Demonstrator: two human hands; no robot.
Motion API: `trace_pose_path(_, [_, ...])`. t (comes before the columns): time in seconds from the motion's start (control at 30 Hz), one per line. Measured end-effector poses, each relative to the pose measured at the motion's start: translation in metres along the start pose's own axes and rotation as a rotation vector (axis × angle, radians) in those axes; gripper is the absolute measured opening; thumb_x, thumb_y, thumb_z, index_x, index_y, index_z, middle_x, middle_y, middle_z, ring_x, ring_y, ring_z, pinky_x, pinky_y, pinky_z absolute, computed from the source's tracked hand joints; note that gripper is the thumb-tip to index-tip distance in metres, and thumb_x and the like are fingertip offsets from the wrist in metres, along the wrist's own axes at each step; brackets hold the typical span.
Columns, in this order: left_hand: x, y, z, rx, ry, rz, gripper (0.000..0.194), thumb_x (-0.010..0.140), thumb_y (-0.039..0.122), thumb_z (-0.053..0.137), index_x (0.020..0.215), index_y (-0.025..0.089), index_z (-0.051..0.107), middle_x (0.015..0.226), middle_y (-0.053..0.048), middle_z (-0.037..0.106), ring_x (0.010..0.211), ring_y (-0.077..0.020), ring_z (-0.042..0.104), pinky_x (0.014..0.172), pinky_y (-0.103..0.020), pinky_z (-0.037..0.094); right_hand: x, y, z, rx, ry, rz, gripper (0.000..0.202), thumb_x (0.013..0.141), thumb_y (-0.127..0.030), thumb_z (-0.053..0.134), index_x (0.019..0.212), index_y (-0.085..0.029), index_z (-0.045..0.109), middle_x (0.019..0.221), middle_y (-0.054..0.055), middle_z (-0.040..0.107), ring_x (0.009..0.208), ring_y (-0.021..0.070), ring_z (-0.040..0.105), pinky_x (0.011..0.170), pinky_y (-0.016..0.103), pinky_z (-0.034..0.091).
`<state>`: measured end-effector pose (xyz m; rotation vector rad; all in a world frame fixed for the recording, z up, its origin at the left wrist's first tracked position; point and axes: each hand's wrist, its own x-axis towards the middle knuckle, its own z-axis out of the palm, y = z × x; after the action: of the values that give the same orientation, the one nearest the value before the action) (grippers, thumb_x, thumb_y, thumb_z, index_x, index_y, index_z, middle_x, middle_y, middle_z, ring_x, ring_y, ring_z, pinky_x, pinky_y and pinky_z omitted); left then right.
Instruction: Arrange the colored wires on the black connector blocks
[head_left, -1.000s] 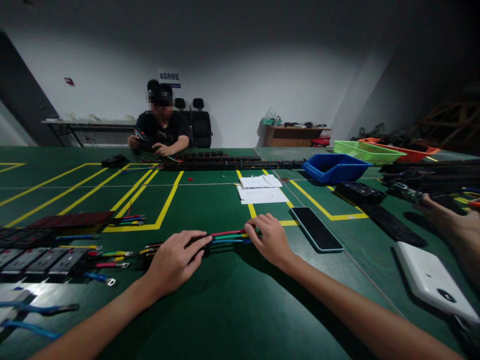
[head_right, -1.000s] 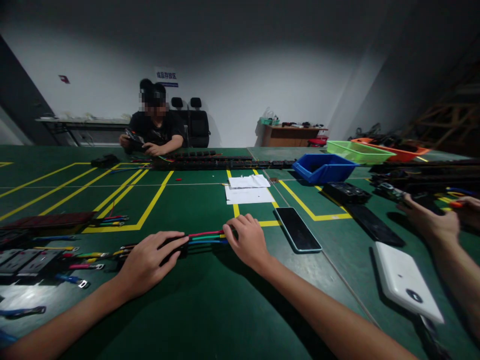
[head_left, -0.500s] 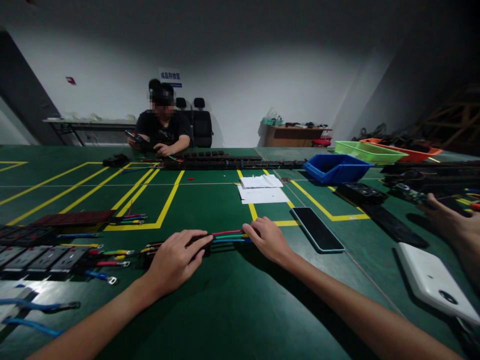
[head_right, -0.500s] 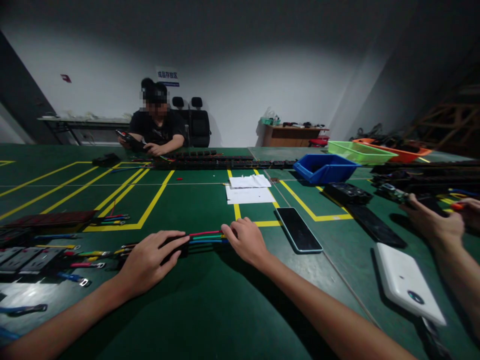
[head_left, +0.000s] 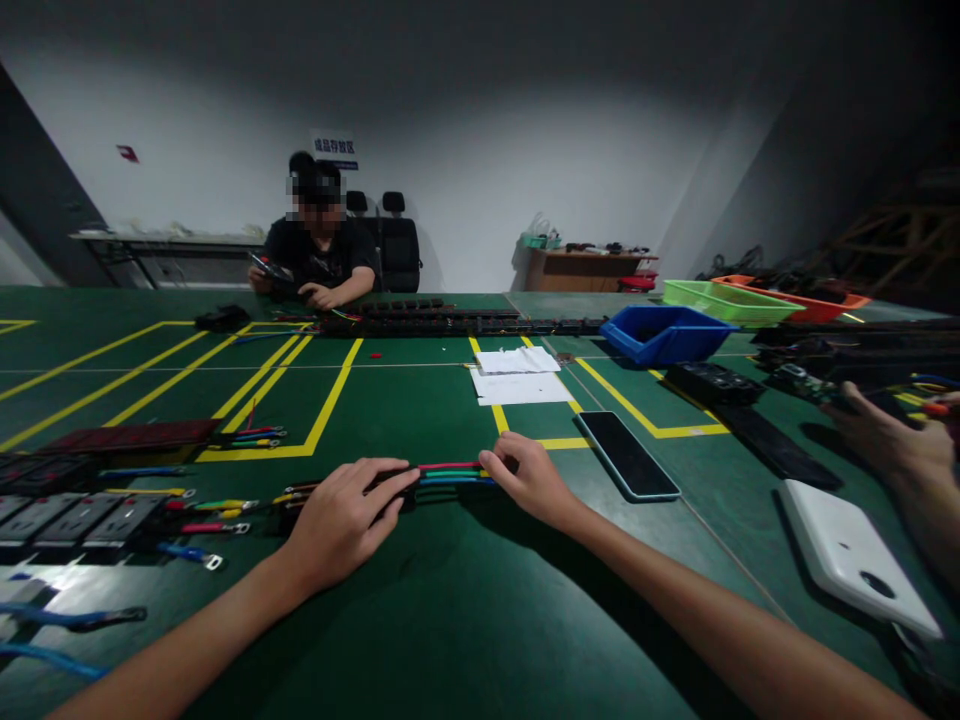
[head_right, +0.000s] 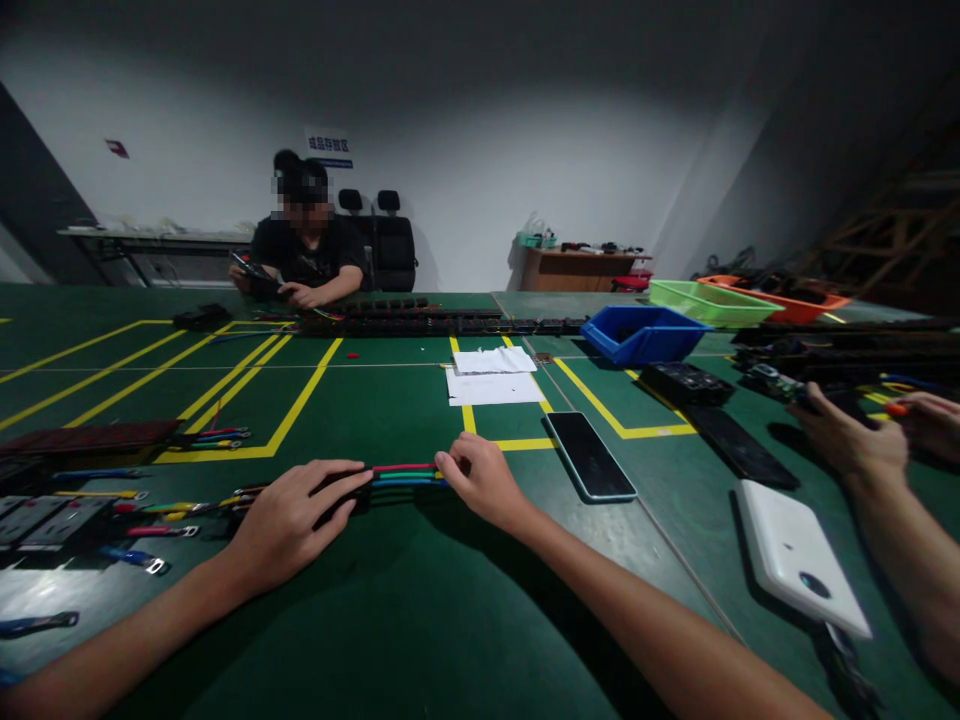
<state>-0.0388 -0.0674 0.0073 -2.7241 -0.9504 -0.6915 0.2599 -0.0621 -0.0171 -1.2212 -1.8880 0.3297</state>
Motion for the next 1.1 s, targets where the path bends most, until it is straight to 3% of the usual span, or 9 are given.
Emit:
trace_pose_path(0.23, [0.0009, 0.0009, -0.0010, 0.001, 0.003, -0.001, 0.041, 0.098, 0.021, 0.053, 0.138, 0.026, 0.061, 0.129, -0.009, 0.066, 0.107, -0.0242, 0.066, 0.086, -0.040, 0.055, 0.0001, 0.0063, 0.0025, -0.063, 0.076, 0.114, 0.039, 0.099, -0.046, 0.058, 0.069, -0.021, 0.056, 0.065, -0.001, 0.054, 0.061, 0.0150, 0.050, 0.057, 0.028, 0.033])
trace_pose_path(0.5, [0.0014, 0.0014, -0.0005, -0.003, 0.015, 0.001, 0.041, 0.098, 0.022, 0.053, 0.138, 0.027, 0.062, 0.129, -0.009, 0.067, 0.107, -0.0239, 0.066, 0.086, -0.040, 0.056, -0.0034, -0.0017, 0.0018, -0.045, 0.109, -0.045, 0.036, 0.101, -0.037, 0.053, 0.069, -0.023, 0.045, 0.068, -0.001, 0.049, 0.060, 0.0137, 0.046, 0.057, 0.027, 0.034])
trace_pose_path(0.73, [0.0007, 0.0009, -0.0009, 0.005, 0.001, 0.000, 0.041, 0.098, 0.021, 0.053, 0.139, 0.026, 0.061, 0.129, -0.009, 0.066, 0.108, -0.0242, 0.066, 0.086, -0.040, 0.055, -0.0083, -0.0018, 0.0060, -0.243, 0.126, -0.131, 0.029, 0.102, -0.034, 0.050, 0.076, -0.023, 0.047, 0.077, 0.001, 0.051, 0.065, 0.0153, 0.046, 0.058, 0.029, 0.033])
trace_pose_path(0.97, [0.0010, 0.0007, -0.0003, -0.006, 0.018, 0.000, 0.042, 0.097, 0.021, 0.054, 0.138, 0.027, 0.062, 0.129, -0.008, 0.067, 0.108, -0.0234, 0.066, 0.087, -0.039, 0.055, -0.0045, -0.0016, 0.0028, -0.313, 0.121, 0.101, 0.040, 0.101, -0.048, 0.057, 0.070, -0.022, 0.054, 0.070, 0.001, 0.057, 0.062, 0.0155, 0.052, 0.057, 0.029, 0.029])
trace_pose_path(1.1, [0.0007, 0.0022, -0.0012, 0.000, 0.028, -0.017, 0.040, 0.097, 0.021, 0.054, 0.136, 0.027, 0.063, 0.128, -0.008, 0.067, 0.108, -0.0238, 0.066, 0.087, -0.039, 0.055, -0.0026, 0.0000, 0.0015, -0.325, 0.038, 0.135, 0.055, 0.104, -0.053, 0.048, 0.059, -0.022, 0.052, 0.061, 0.002, 0.056, 0.061, 0.0171, 0.052, 0.055, 0.030, 0.024])
